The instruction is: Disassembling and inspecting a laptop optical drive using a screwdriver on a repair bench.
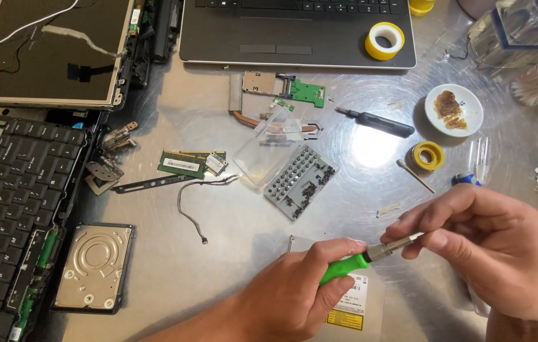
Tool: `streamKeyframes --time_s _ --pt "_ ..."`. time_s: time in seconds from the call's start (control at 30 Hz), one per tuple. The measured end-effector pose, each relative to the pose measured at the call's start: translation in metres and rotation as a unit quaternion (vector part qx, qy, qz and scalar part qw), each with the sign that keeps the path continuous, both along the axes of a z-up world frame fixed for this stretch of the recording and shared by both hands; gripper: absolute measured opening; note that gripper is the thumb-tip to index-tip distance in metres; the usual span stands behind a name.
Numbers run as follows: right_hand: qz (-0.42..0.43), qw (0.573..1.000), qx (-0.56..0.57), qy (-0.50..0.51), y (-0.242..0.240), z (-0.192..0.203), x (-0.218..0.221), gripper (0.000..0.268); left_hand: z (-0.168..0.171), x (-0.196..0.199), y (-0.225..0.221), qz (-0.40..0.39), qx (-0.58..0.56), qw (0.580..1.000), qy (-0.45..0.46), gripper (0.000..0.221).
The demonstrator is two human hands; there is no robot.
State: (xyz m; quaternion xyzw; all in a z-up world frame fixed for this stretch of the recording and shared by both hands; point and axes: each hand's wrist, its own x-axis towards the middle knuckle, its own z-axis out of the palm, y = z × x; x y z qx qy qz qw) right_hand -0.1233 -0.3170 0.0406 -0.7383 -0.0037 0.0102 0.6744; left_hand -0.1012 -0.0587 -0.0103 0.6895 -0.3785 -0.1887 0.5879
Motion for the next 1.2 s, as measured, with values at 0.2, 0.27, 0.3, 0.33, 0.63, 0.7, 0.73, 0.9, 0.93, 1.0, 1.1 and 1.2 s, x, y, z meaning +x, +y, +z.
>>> streamKeyframes --time_s 0.2,0.27,0.3,0.33,0.63,0.7,0.73,0.9,0.93,1.0,1.1,1.2 --pt "-0.009 0.999 -0.041 -0.008 -0.006 0.001 -0.009 0.009 -0.007 -0.004 0.0 -0.001 -0.02 0.998 -0.054 0.041" --pt "-0.02 0.998 -0.057 -0.002 -0.005 0.0 -0.011 0.005 -0.013 -0.003 -0.001 0.0 -0.025 0.997 -0.068 0.042" --pt "-0.032 0.997 -0.073 0.003 -0.004 0.0 -0.012 0.003 -0.016 -0.002 -0.002 0.001 -0.029 0.996 -0.082 0.043" --pt "-0.033 0.997 -0.073 0.003 -0.006 0.0 -0.012 0.003 -0.016 -0.002 -0.001 0.0 -0.029 0.996 -0.082 0.043" --pt "0.065 0.958 -0.257 -0.108 0.007 0.019 -0.003 0.007 -0.026 0.002 0.002 -0.006 0.009 0.995 -0.099 0.042" --pt "0.013 0.998 -0.057 0.004 0.01 0.007 -0.009 0.053 -0.04 -0.001 0.003 0.079 -0.033 0.984 -0.155 0.048" --pt "0.012 0.998 -0.057 0.003 0.019 0.006 -0.002 0.053 -0.041 -0.001 0.003 0.078 -0.033 0.984 -0.156 0.048" --pt "0.167 0.964 -0.171 -0.119 0.045 0.003 0.014 0.026 -0.026 0.006 -0.003 0.074 -0.092 0.982 -0.15 0.04" --pt "0.166 0.964 -0.17 -0.118 0.034 0.0 0.011 0.026 -0.015 0.008 -0.003 0.073 -0.092 0.982 -0.149 0.04" --pt "-0.004 0.994 -0.037 -0.102 0.015 -0.005 0.007 0.015 0.006 0.012 0.0 0.019 0.015 0.987 -0.159 0.051" --pt "-0.182 0.974 0.086 -0.108 -0.031 -0.015 0.012 0.014 0.011 0.014 0.003 -0.076 0.156 0.939 -0.297 0.093" --pt "-0.225 0.967 -0.024 -0.116 -0.071 -0.036 0.021 0.024 0.001 0.009 0.004 -0.113 0.193 0.918 -0.327 0.108"
